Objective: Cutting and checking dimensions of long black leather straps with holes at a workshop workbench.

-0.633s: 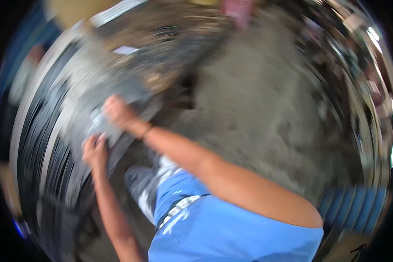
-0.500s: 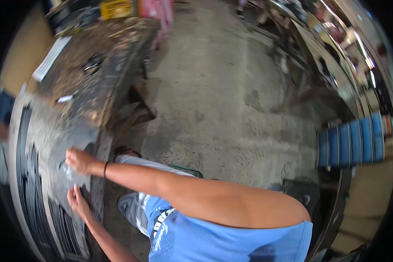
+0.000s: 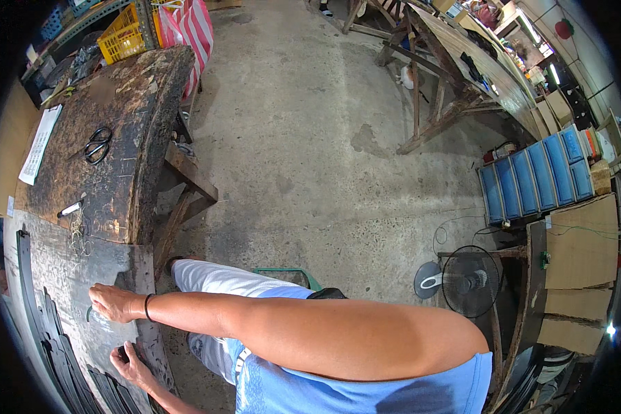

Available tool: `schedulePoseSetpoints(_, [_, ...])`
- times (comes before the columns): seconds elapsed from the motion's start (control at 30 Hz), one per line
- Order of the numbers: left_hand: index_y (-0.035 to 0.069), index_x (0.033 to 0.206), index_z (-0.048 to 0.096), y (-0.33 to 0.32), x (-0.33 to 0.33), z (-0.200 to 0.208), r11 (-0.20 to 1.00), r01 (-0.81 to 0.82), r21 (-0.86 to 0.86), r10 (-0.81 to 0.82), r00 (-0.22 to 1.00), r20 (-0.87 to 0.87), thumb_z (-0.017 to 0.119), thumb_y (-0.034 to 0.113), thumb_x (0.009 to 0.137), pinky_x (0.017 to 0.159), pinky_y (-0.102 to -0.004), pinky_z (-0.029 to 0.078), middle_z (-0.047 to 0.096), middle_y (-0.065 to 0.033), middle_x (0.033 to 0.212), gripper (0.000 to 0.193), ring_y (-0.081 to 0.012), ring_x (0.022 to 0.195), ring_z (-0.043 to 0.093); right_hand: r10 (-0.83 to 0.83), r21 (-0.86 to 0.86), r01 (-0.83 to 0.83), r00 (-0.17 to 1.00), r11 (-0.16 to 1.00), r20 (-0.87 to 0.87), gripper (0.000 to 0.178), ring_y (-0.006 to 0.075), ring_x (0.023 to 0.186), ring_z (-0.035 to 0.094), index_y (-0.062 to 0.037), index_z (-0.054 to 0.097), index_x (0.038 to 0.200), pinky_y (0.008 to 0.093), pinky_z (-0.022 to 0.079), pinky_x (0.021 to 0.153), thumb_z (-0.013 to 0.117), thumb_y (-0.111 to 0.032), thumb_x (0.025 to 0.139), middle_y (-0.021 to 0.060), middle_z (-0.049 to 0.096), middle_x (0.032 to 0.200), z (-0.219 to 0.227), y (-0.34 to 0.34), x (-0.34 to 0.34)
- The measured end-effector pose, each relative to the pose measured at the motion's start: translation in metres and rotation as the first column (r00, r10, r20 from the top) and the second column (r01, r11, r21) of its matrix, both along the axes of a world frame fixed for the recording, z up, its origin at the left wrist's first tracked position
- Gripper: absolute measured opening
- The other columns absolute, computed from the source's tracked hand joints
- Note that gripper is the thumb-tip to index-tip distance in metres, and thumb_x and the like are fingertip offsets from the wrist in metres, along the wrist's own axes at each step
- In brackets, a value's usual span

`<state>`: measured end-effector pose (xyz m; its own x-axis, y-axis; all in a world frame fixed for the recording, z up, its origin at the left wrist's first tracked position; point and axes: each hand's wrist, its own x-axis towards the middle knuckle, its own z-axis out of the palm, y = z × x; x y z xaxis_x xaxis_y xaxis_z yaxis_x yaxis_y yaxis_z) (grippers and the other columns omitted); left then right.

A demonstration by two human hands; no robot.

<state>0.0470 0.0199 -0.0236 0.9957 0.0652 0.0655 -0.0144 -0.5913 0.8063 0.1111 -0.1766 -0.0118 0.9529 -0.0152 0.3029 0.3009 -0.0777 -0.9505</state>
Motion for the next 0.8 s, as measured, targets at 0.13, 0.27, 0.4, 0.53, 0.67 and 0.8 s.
schedulePoseSetpoints(0.13, [-0.002,0.106,0.057,0.058,-0.030,0.009,0.974,-0.103,0.201,0.034,0.947,0.320,0.070,0.016,0.089,0.075,-0.0305,0.047,0.054,-0.0057,0.095,0.028,-0.0154,0.082,0.052,0.106,0.023,-0.109,0.990,0.994,0.090,0.018,0.0342,0.087,0.052,-0.0007,0.046,0.084,0.0452,0.041,0.078,0.051,-0.016,0.091,0.0164,0.049,0.086,0.010,0.058,-0.006])
schedulePoseSetpoints(0.27, [0.001,0.099,0.068,-0.023,0.009,0.004,0.922,-0.101,0.375,-0.130,0.830,0.542,0.072,0.022,0.081,0.076,-0.0388,0.051,0.067,-0.0151,0.095,0.027,-0.0284,0.085,0.064,-0.161,-0.266,0.668,0.505,0.695,0.848,0.014,0.0303,0.089,0.056,-0.0033,0.060,0.086,0.0409,0.047,0.083,0.055,-0.015,0.080,0.0139,0.059,0.089,-0.052,0.001,0.048])
schedulePoseSetpoints(0.4, [0.007,0.093,0.067,-0.026,-0.019,0.013,0.930,-0.130,0.345,-0.062,0.867,0.495,0.072,0.024,0.078,0.071,-0.0408,0.050,0.065,-0.0121,0.085,0.023,-0.0303,0.080,0.062,0.033,-0.429,0.366,0.728,0.826,0.685,0.008,0.0182,0.081,0.060,-0.0070,0.056,0.093,0.0300,0.055,0.067,0.058,-0.013,0.089,0.0070,0.058,0.088,-0.055,-0.007,0.027])
schedulePoseSetpoints(0.53, [0.009,0.108,0.063,-0.013,-0.047,0.019,0.877,-0.150,0.456,-0.084,0.887,0.454,0.079,0.038,0.071,0.077,-0.0412,0.049,0.063,-0.0124,0.092,0.050,-0.0312,0.090,0.061,0.196,0.291,-0.146,0.969,0.946,-0.151,0.011,0.0095,0.058,0.056,-0.0097,0.046,0.102,0.0264,0.052,0.048,0.049,-0.020,0.099,0.0046,0.056,0.085,-0.011,0.013,-0.005])
schedulePoseSetpoints(0.67, [0.013,0.115,0.058,0.015,-0.090,0.042,0.722,-0.180,0.668,-0.108,0.925,0.365,0.077,0.042,0.070,0.074,-0.0399,0.048,0.058,-0.0088,0.089,0.057,-0.0263,0.090,0.061,0.189,0.336,-0.120,0.965,0.934,-0.181,0.014,0.0106,0.060,0.055,-0.0079,0.047,0.105,0.0269,0.052,0.049,0.047,-0.021,0.100,0.0082,0.058,0.092,-0.003,-0.008,0.002])
schedulePoseSetpoints(0.8, [0.015,0.109,0.059,0.092,-0.133,0.040,0.609,-0.169,0.775,-0.086,0.957,0.276,0.075,0.031,0.069,0.073,-0.0391,0.048,0.059,-0.0052,0.087,0.046,-0.0255,0.088,0.062,0.191,0.266,-0.151,0.973,0.952,-0.132,0.020,0.0110,0.063,0.056,-0.0047,0.048,0.103,0.0268,0.053,0.051,0.045,-0.024,0.101,0.0071,0.056,0.091,-0.004,-0.006,0.008])
